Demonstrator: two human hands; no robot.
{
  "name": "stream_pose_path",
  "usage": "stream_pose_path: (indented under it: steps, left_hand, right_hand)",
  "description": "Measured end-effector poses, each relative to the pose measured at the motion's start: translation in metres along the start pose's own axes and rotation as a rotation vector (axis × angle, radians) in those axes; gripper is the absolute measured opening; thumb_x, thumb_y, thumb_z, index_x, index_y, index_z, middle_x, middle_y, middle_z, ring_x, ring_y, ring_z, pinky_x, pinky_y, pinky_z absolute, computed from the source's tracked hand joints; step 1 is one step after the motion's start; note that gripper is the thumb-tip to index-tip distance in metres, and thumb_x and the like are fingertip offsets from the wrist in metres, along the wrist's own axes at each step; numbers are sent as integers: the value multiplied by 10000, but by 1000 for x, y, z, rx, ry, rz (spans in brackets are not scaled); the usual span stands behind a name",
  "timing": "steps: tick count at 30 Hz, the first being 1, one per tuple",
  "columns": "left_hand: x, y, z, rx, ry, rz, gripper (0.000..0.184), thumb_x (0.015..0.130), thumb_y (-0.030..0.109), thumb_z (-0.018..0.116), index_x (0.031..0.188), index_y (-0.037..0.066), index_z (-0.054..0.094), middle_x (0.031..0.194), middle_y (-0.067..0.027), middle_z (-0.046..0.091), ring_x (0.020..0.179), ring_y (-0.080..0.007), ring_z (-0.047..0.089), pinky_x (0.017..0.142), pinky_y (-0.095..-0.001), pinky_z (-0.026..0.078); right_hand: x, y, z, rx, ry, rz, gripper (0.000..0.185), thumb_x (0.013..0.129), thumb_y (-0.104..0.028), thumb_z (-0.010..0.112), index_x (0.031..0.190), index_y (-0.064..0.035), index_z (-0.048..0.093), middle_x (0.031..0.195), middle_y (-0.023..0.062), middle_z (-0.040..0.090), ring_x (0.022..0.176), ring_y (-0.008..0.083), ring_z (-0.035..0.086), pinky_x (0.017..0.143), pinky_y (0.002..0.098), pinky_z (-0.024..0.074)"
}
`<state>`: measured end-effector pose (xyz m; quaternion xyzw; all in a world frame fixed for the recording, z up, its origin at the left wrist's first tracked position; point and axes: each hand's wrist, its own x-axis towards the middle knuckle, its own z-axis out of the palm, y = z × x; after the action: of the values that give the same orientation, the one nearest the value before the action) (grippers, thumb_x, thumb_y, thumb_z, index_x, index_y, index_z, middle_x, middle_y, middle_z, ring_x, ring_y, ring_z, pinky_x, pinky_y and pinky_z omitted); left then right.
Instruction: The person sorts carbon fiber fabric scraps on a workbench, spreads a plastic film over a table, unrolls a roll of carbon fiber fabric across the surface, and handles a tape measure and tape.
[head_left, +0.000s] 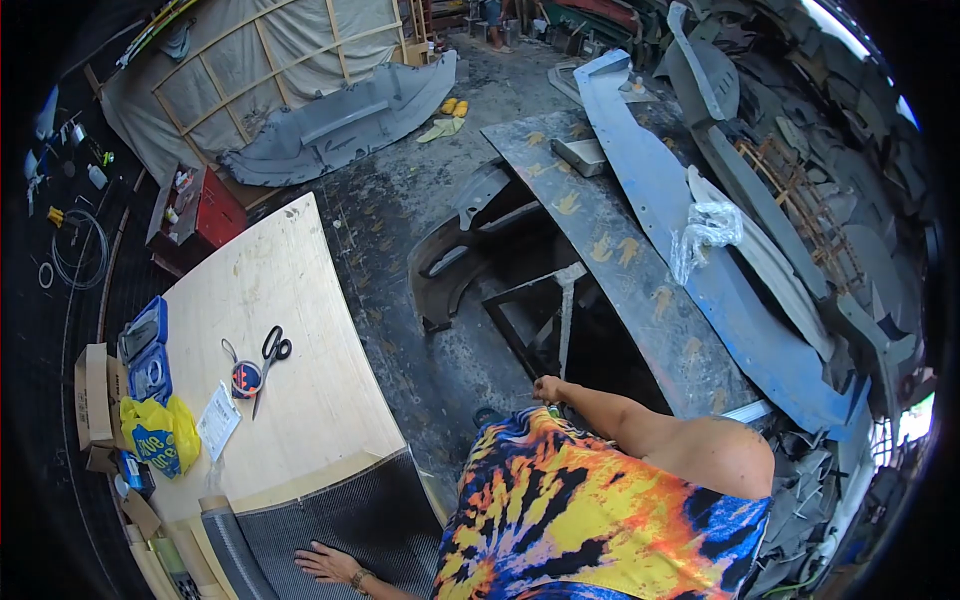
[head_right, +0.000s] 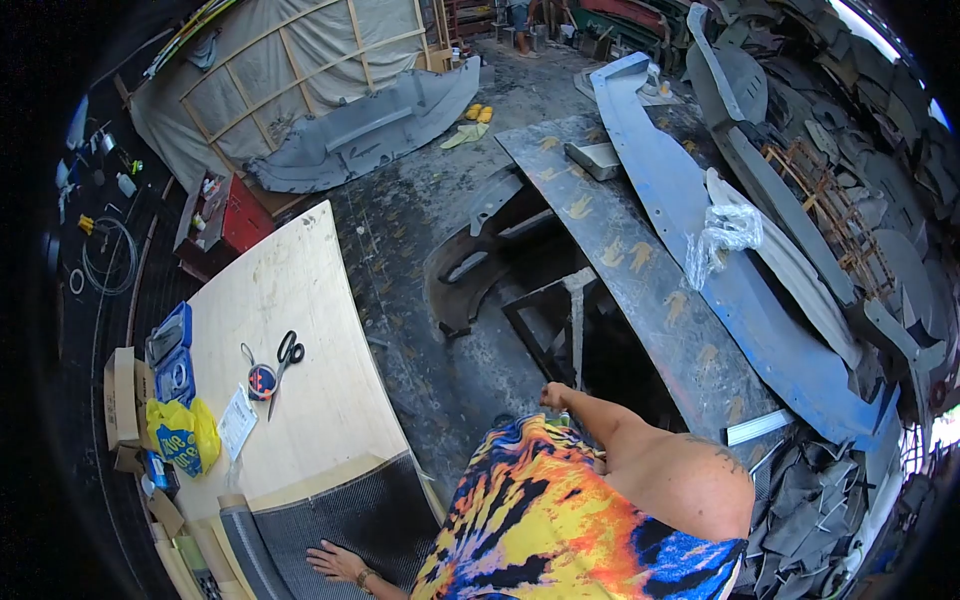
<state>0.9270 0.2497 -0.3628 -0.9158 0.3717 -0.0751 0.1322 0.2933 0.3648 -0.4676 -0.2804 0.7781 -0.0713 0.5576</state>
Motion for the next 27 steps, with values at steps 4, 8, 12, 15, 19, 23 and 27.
stream_pose_path:
  steps: [4, 8, 12, 15, 19, 23, 27]
  left_hand:
    - [12, 11, 7, -7, 17, 6, 689, 927, 616, 126, 1478, 204, 154, 1540, -42, 135, 1409, -290, 137, 1110, -536, 94]
    - [19, 18, 7, -2, 32, 14, 687, 926, 618, 123, 1479, 210, 152, 1540, -36, 133, 1411, -279, 136, 1111, -533, 91]
    - [26, 23, 8, -20, 36, 16, 693, 921, 627, 110, 1479, 218, 151, 1542, -28, 130, 1415, -268, 124, 1113, -526, 86]
    - [26, 28, 5, -35, 28, 19, 705, 915, 636, 103, 1478, 216, 153, 1542, -25, 126, 1415, -270, 120, 1113, -529, 79]
    - [22, 32, -8, -35, 4, 28, 700, 918, 631, 107, 1477, 214, 157, 1543, -21, 123, 1415, -274, 119, 1111, -538, 90]
    - [24, 36, -15, -3, 4, 38, 688, 924, 620, 115, 1477, 213, 160, 1542, -22, 125, 1412, -278, 130, 1109, -540, 103]
    - [26, 37, -17, 14, 9, 41, 675, 930, 610, 125, 1476, 216, 169, 1541, -23, 133, 1410, -280, 138, 1109, -539, 108]
  right_hand:
    - [10, -5, -5, 20, 15, -56, 272, 801, -251, 625, 999, -66, 642, 841, 106, 666, 685, 212, 656, 594, 376, 534]
    - [6, -13, -8, 42, 34, 14, 265, 807, -264, 624, 981, -67, 654, 842, 92, 667, 685, 217, 654, 596, 354, 528]
    - [7, -5, -5, 12, 42, -10, 268, 808, -270, 625, 981, -68, 658, 838, 87, 668, 686, 213, 655, 590, 354, 523]
    - [2, -1, -5, -43, 66, -45, 282, 812, -277, 623, 1003, -72, 658, 848, 91, 670, 703, 215, 659, 594, 360, 524]
    - [1, 5, -3, -19, 60, -59, 304, 828, -286, 615, 1044, -75, 652, 899, 103, 675, 736, 220, 668, 614, 362, 532]
    - [-23, -12, -11, 31, 65, 38, 313, 834, -290, 614, 1061, -76, 645, 930, 108, 677, 747, 225, 672, 621, 362, 537]
    - [-24, -15, -14, 31, 57, 45, 323, 817, -300, 626, 1056, -84, 659, 964, 115, 680, 771, 237, 673, 696, 367, 534]
